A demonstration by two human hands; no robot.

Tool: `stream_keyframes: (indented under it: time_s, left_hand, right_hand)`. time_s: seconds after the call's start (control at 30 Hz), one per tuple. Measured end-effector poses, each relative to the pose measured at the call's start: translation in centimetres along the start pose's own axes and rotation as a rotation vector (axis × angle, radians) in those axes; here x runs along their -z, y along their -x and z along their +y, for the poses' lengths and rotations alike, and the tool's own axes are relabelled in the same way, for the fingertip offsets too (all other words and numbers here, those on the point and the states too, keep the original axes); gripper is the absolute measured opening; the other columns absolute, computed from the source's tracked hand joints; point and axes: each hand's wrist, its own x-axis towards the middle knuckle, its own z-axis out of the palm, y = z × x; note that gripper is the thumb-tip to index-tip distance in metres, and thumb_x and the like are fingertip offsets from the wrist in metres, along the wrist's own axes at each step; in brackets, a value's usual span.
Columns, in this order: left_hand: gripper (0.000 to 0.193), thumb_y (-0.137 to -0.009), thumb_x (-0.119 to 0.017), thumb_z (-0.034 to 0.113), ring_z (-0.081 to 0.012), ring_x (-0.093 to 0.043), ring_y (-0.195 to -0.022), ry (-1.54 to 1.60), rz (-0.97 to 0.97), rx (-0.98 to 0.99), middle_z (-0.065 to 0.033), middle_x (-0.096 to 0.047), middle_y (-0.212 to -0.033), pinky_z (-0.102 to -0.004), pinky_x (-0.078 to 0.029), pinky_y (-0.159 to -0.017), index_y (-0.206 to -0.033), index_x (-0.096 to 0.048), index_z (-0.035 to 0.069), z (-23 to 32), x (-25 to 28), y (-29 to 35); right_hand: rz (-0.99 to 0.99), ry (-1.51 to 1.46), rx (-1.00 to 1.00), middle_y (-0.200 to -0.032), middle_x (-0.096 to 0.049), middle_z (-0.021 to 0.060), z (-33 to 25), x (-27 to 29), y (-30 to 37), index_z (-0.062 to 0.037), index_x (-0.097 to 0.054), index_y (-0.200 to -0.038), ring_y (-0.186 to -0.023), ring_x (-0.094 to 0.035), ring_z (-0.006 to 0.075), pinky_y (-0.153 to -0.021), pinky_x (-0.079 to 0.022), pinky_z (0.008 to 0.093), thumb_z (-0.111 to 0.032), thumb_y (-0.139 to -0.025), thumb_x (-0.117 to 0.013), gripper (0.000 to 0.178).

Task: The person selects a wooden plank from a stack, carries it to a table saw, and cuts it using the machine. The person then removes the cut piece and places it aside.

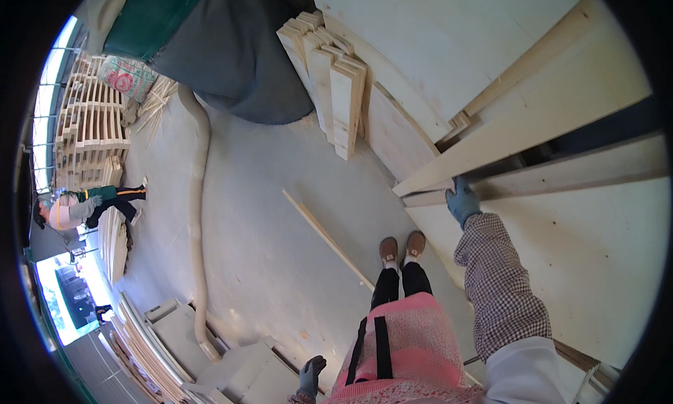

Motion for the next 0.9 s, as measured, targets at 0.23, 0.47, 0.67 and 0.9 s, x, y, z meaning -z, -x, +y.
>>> stream_keyframes:
  time_s: [0.23,0.47,0.67,0.9]
  left_hand:
    - [0.035,-0.096,-0.043,0.023,-0.0247,-0.059,-0.101,-0.078,-0.054,-0.093,-0.0158,-0.060,-0.111,-0.0364,-0.046,-0.092,-0.116,-0.055,-0.002,1.1,-3.0,-1.2]
    - [0.034,-0.096,-0.041,0.020,-0.0248,-0.058,-0.101,-0.097,-0.135,-0.209,-0.0160,-0.059,-0.112,-0.0362,-0.046,-0.092,-0.117,-0.054,-0.003,5.0,-5.6,-2.0]
    - [0.035,-0.096,-0.043,0.023,-0.0245,-0.059,-0.100,-0.208,-0.142,-0.181,-0.0161,-0.060,-0.110,-0.0363,-0.047,-0.090,-0.115,-0.055,-0.004,6.1,-3.7,-1.0]
    - [0.035,-0.095,-0.044,0.023,-0.0240,-0.059,-0.099,-0.405,-0.143,-0.208,-0.0157,-0.061,-0.108,-0.0357,-0.047,-0.089,-0.114,-0.056,-0.004,9.7,-4.7,-1.6]
  right_hand:
    - [-0.319,-0.155,0.095,-0.140,-0.027,0.0265,1.4,0.5,0.6,-0.0016,-0.022,-0.138,-0.121,-0.038,0.0410,-0.100,-0.034,0.0415,-0.028,-0.080,-0.058,0.073]
    - [-0.365,-0.080,0.057,-0.147,-0.011,0.0222,-1.6,1.9,0.8,-0.0069,-0.010,-0.142,-0.127,-0.033,0.0391,-0.103,-0.032,0.0416,-0.033,-0.079,-0.059,0.084]
    - [-0.223,-0.117,0.076,-0.145,-0.016,0.0228,-0.7,1.0,1.5,-0.0085,-0.012,-0.142,-0.126,-0.034,0.0386,-0.100,-0.035,0.0435,-0.033,-0.076,-0.060,0.085]
    - [-0.201,-0.361,0.034,-0.140,-0.023,0.0289,-2.2,2.2,2.6,0.0005,-0.019,-0.138,-0.128,-0.029,0.0416,-0.104,-0.029,0.0424,-0.026,-0.079,-0.058,0.076]
